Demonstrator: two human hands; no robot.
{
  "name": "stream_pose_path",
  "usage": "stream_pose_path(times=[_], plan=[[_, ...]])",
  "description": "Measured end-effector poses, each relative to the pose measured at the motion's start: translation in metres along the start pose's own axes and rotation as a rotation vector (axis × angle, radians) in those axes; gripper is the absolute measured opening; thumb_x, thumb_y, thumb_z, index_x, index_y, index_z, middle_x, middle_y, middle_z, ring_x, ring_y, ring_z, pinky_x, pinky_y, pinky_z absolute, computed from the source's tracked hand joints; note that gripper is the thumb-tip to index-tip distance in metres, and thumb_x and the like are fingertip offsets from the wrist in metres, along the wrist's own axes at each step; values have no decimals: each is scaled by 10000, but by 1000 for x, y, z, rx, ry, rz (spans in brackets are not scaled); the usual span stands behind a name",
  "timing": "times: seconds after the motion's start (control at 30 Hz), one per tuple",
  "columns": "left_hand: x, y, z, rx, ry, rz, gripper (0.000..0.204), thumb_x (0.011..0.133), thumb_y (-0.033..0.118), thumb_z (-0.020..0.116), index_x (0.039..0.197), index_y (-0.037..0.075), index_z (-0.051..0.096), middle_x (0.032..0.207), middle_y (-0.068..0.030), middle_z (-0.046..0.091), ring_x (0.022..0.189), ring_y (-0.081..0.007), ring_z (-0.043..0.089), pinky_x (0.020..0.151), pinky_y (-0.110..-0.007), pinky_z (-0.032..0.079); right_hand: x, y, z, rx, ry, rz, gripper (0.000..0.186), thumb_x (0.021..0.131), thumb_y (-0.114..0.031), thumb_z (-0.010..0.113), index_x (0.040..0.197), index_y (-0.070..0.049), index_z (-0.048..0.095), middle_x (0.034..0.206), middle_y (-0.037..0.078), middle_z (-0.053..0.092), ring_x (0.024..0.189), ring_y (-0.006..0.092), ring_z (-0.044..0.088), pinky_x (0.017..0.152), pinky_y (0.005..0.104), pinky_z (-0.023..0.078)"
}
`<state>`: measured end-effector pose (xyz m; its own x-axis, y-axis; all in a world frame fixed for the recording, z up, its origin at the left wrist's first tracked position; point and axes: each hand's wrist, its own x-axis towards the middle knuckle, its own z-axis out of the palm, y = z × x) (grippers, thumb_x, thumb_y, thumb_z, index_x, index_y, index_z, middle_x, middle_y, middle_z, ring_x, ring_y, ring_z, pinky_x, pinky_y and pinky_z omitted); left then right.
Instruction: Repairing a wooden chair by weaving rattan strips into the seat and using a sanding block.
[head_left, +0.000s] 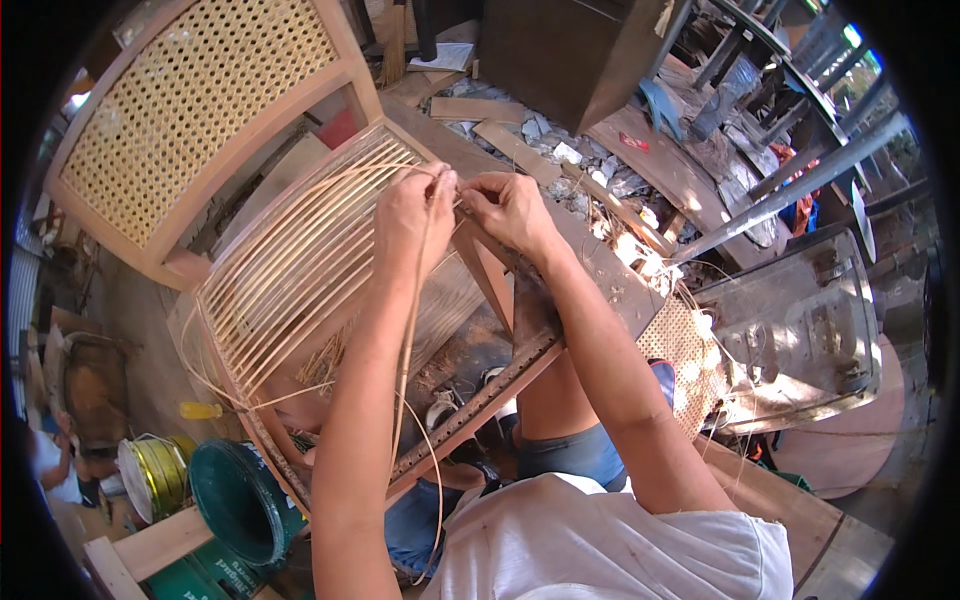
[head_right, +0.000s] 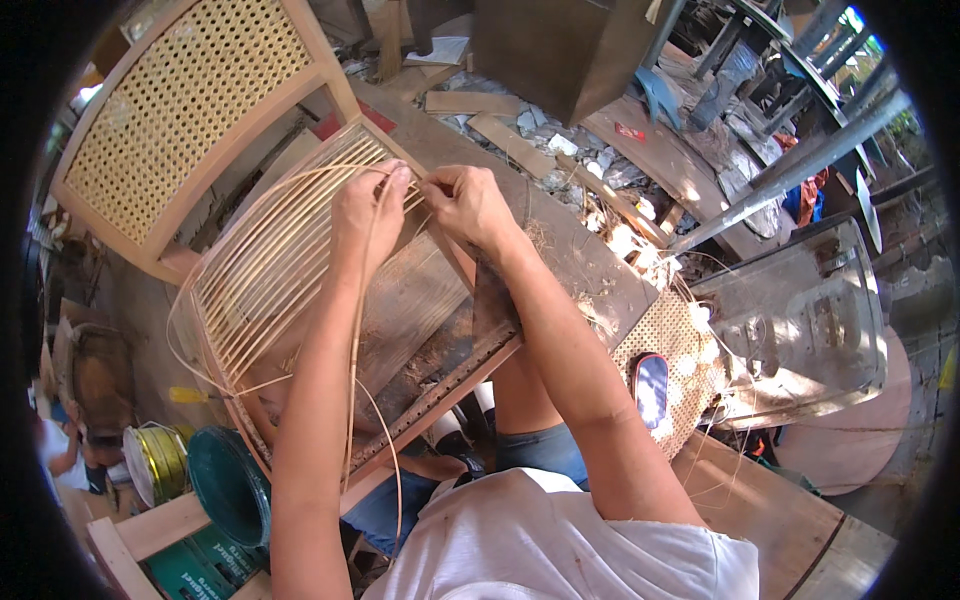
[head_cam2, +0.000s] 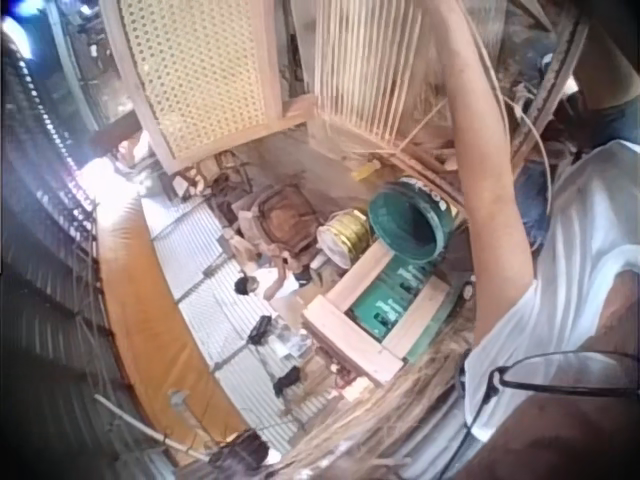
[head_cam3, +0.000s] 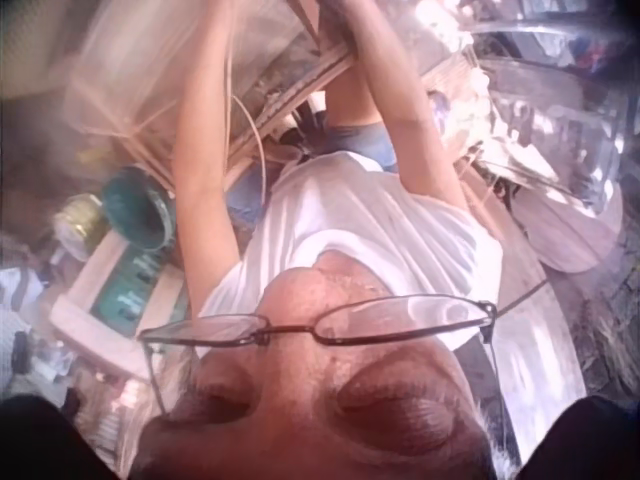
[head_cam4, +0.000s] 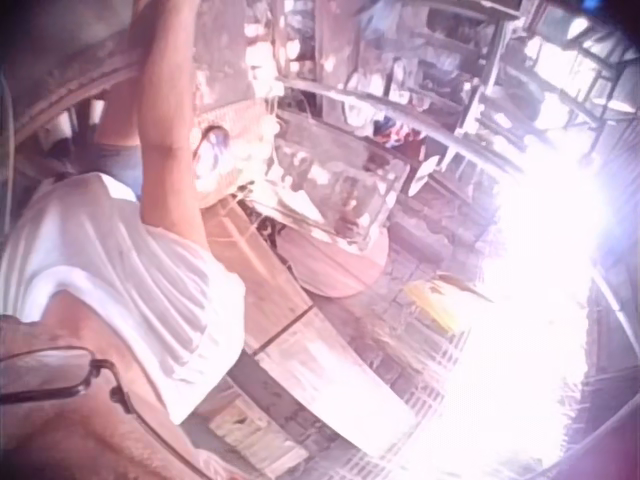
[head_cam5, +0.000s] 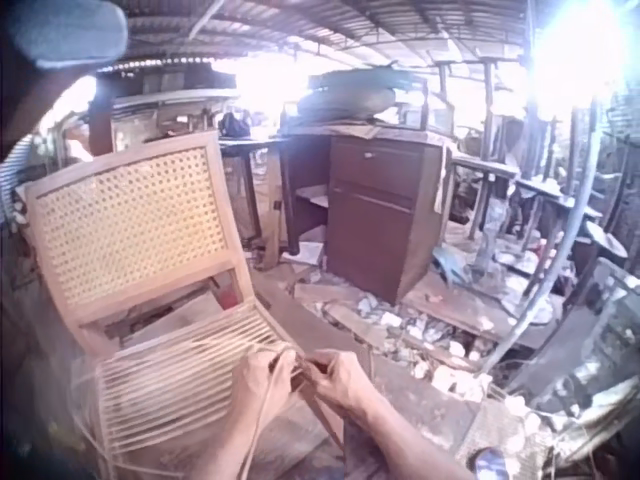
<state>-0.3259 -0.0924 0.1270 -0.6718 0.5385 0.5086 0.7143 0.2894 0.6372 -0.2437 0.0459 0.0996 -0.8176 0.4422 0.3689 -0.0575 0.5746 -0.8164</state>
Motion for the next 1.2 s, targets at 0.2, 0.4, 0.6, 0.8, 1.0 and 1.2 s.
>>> stream_pose_path(times=[0.2, 0.4, 0.6, 0.8, 1.0, 1.2], plan=[[2, 1, 0, -459, -164, -332, 256, 980, 191, 590, 1044, -37, 686, 785, -93, 652, 704, -112, 619, 703, -279, 548, -2, 16, 0, -3, -47, -66, 164, 823, -94, 669, 952, 0, 709, 897, 217, 695, 821, 369, 693, 738, 404, 541], [3, 6, 6, -835, -169, -385, 223, 1010, 129, 536, 1161, -6, 630, 868, -18, 591, 778, -68, 596, 764, -229, 558, -5, 21, 6, -128, 27, -186, 158, 864, -142, 653, 907, 9, 670, 880, 215, 684, 827, 414, 673, 738, 466, 536], [-34, -12, 27, -792, -87, -315, 272, 997, 94, 590, 1242, -15, 542, 987, -77, 637, 870, -125, 641, 800, -263, 566, -6, 22, 9, -427, 35, -173, 176, 894, -157, 596, 878, 13, 558, 872, 232, 665, 827, 438, 655, 743, 517, 518], [-75, -44, 55, -158, 89, -130, 205, 984, 131, 602, 1049, -62, 618, 858, -173, 664, 784, -231, 657, 756, -350, 539, -3, 16, 8, -477, 12, -85, 227, 913, -207, 586, 867, 14, 599, 822, 258, 668, 790, 452, 652, 737, 531, 520], [-65, -57, 74, -365, 7, -382, 361, 957, 230, 605, 736, -55, 610, 613, -149, 605, 557, -294, 524, 593, -422, 430, -2, 11, 7, -461, -30, -77, 211, 871, -192, 623, 819, 12, 606, 794, 261, 659, 779, 470, 643, 711, 524, 508], [-69, -68, 86, -1001, -31, -614, 295, 997, 206, 604, 749, 47, 622, 699, 74, 464, 665, -35, 380, 569, -259, 329, 3, 17, 10, -516, -31, -90, 186, 877, -175, 608, 849, 6, 577, 814, 272, 646, 761, 491, 626, 684, 532, 500]])
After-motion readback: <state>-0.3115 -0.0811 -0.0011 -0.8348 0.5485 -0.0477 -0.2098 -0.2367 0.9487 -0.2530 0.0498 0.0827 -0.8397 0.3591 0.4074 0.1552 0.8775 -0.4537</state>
